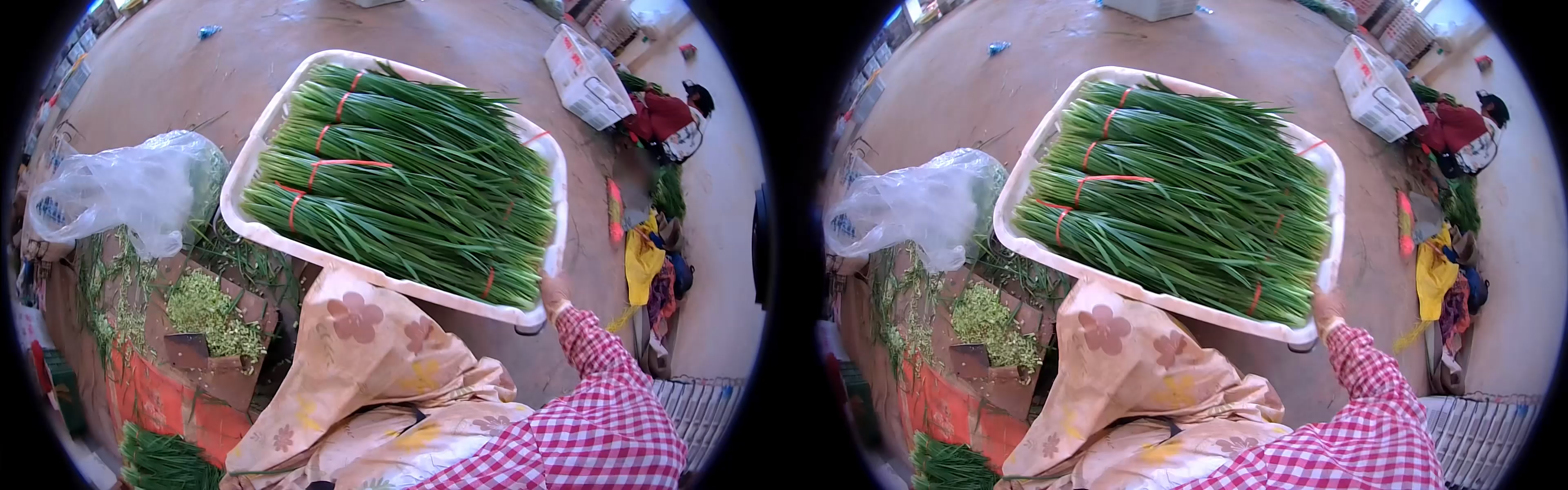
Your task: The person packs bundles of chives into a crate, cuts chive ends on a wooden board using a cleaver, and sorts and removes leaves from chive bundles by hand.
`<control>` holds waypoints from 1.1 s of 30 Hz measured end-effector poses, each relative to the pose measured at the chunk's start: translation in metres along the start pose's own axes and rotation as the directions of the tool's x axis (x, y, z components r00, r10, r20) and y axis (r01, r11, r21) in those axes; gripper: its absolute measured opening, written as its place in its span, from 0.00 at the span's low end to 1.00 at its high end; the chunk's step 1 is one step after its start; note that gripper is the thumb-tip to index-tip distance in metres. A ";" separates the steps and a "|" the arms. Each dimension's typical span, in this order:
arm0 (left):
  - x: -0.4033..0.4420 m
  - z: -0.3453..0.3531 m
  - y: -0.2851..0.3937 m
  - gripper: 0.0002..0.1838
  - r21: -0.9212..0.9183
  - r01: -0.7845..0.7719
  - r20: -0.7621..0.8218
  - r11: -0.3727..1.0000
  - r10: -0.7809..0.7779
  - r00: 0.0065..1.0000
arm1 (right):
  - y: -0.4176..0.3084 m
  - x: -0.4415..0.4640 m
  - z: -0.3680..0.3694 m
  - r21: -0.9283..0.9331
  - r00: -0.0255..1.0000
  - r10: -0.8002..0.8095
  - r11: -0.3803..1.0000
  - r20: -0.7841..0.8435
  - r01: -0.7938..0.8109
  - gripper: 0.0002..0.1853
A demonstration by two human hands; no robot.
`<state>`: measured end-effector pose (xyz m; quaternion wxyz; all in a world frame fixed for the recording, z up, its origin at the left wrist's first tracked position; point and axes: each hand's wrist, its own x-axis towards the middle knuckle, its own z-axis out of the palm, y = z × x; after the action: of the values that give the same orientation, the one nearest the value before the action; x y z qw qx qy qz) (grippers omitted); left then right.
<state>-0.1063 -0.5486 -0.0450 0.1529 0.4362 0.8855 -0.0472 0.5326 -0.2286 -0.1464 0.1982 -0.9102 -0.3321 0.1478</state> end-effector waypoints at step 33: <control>0.326 -0.093 0.301 0.04 -0.342 -0.768 -0.088 0.541 0.795 0.600 | -0.295 0.000 -0.040 -0.396 0.759 -0.380 0.681 0.528 0.616 0.21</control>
<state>-0.0776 -0.0967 -0.0437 0.2661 0.7486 0.5845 0.1650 0.3871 -0.0325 0.0245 -0.1107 -0.7466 -0.6337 0.1697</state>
